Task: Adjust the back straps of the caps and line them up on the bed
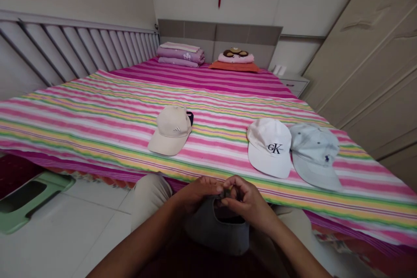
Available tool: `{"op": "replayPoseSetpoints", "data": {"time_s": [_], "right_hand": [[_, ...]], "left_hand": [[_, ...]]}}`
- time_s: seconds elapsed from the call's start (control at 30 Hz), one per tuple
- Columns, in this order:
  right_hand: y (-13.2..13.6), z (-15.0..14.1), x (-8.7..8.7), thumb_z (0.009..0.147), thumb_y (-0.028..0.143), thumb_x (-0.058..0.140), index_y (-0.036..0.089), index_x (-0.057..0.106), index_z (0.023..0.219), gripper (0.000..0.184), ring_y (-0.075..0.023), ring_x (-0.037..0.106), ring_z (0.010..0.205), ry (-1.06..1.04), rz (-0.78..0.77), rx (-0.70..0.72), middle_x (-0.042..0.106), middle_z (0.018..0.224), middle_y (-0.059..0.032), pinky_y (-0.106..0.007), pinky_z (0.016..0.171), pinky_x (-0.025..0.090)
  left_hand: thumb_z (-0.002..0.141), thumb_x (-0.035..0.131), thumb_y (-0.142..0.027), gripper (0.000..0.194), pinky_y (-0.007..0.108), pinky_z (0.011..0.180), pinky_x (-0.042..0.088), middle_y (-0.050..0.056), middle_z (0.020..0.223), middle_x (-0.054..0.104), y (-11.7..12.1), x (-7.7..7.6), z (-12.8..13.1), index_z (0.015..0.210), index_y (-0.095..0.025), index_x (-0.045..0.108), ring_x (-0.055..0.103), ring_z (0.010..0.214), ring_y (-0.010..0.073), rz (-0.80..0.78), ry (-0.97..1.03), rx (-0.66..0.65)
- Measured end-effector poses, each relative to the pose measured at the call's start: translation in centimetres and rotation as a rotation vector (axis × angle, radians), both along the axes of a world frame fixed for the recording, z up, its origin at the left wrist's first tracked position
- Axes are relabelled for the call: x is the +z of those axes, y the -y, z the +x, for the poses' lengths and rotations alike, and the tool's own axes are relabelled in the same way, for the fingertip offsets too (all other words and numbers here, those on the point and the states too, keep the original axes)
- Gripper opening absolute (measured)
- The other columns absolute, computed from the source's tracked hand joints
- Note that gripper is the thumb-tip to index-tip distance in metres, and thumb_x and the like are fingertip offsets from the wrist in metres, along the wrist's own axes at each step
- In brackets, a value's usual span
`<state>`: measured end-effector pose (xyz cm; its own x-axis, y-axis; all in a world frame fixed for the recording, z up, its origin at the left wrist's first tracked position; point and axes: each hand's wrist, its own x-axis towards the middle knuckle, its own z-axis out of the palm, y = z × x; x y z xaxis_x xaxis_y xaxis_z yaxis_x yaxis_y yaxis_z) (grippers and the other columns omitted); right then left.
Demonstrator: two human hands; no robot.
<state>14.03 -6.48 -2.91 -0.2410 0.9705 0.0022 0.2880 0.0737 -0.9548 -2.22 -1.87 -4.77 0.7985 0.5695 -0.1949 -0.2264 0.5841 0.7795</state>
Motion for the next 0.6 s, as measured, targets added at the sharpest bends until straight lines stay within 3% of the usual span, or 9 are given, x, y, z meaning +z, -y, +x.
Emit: {"op": "replayPoseSetpoints", "data": {"time_s": [0.13, 0.3, 0.43, 0.6], "right_hand": [[-0.02, -0.1, -0.02, 0.079, 0.039, 0.047, 0.02, 0.043, 0.082, 0.02, -0.009, 0.039, 0.049, -0.251, -0.158, 0.093, 0.048, 0.059, 0.0047, -0.02, 0.044, 0.027], [-0.13, -0.5, 0.26, 0.071, 0.032, 0.056, 0.02, 0.042, 0.077, 0.02, -0.0089, 0.043, 0.051, -0.386, -0.267, 0.084, 0.051, 0.06, 0.0039, -0.019, 0.043, 0.025], [-0.25, -0.35, 0.3, 0.068, 0.026, 0.058, 0.02, 0.044, 0.074, 0.016, -0.0071, 0.04, 0.046, -0.395, -0.278, -0.013, 0.045, 0.056, 0.0062, -0.018, 0.042, 0.024], [-0.18, -0.28, 0.39, 0.069, 0.029, 0.059, 0.02, 0.044, 0.073, 0.018, -0.0073, 0.041, 0.046, -0.428, -0.238, -0.047, 0.048, 0.058, 0.0053, -0.019, 0.042, 0.025]], "left_hand": [[0.065, 0.064, -0.027, 0.017, 0.017, 0.043, 0.035, 0.003, 0.053, 0.063, 0.15, -0.1, 0.01, 0.064, -0.011, 0.063, 0.051, 0.043, 0.008, -0.035, -0.01, 0.053], [0.061, 0.067, -0.024, 0.015, 0.016, 0.042, 0.035, 0.004, 0.052, 0.064, 0.14, -0.24, 0.13, 0.06, -0.01, 0.06, 0.052, 0.041, 0.008, -0.047, -0.009, 0.078], [0.058, 0.069, -0.021, 0.014, 0.017, 0.043, 0.035, 0.005, 0.052, 0.065, 0.08, -0.4, 0.14, 0.061, -0.01, 0.06, 0.051, 0.04, 0.0077, -0.074, 0.0, 0.071], [0.058, 0.069, -0.023, 0.019, 0.016, 0.045, 0.038, 0.007, 0.054, 0.066, 0.02, -0.33, 0.17, 0.069, -0.009, 0.065, 0.055, 0.045, 0.009, -0.097, 0.003, 0.07]]}}
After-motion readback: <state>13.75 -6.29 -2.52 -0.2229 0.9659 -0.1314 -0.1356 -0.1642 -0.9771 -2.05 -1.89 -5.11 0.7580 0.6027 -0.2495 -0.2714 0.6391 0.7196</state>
